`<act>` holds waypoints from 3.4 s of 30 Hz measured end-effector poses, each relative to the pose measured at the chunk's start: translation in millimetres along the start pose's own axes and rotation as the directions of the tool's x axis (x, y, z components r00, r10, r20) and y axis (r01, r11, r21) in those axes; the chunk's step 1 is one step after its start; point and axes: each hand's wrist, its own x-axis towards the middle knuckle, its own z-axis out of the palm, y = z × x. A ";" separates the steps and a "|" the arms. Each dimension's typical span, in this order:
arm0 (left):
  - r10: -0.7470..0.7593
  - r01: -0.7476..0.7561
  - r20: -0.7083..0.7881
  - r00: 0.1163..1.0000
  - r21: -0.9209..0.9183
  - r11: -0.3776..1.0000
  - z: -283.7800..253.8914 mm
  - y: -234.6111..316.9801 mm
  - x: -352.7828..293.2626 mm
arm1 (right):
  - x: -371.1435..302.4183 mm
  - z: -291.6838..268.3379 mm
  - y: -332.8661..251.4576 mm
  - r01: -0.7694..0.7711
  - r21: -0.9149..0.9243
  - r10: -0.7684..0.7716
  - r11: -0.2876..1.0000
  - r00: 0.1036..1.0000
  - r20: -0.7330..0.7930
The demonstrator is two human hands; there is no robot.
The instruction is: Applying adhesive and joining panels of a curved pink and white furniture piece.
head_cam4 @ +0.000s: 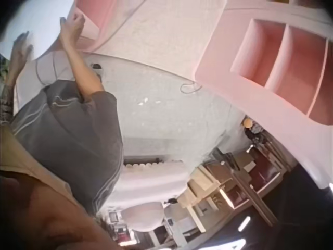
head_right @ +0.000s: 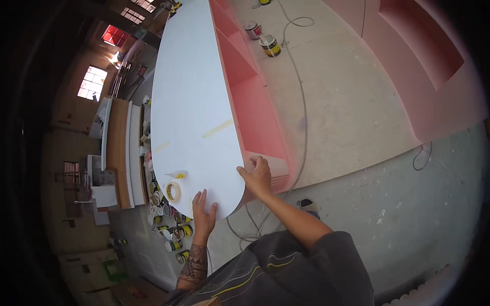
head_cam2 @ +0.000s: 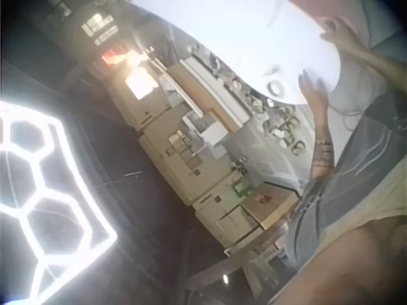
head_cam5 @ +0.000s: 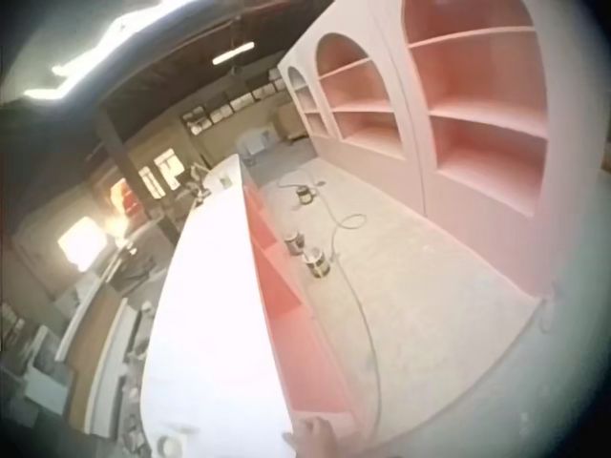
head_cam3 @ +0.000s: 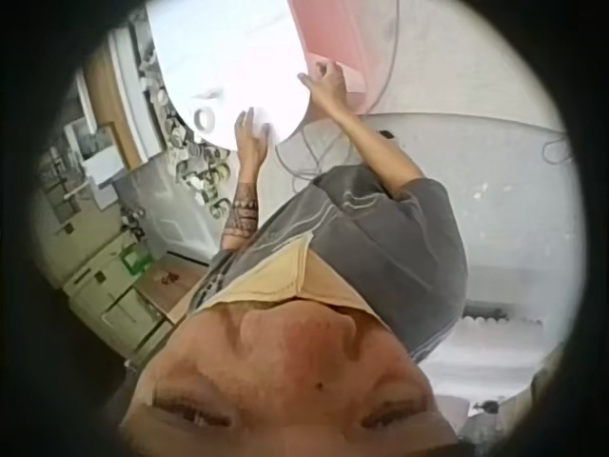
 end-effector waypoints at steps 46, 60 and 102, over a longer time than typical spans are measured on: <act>-0.615 0.655 0.265 0.743 -0.478 0.586 116.5 -292.6 -477.2 | -136.5 69.9 -57.6 0.413 -0.891 -0.204 0.189 0.904 0.376; -0.478 0.419 0.107 0.872 -0.666 0.617 17.3 -334.3 -305.6 | -102.1 125.5 -119.0 0.355 -0.934 0.158 -0.021 0.924 0.348; -0.373 0.456 0.263 0.890 -0.502 0.734 -173.9 -956.6 23.8 | -102.1 428.3 -166.8 0.059 -0.358 -0.279 0.932 0.746 -0.604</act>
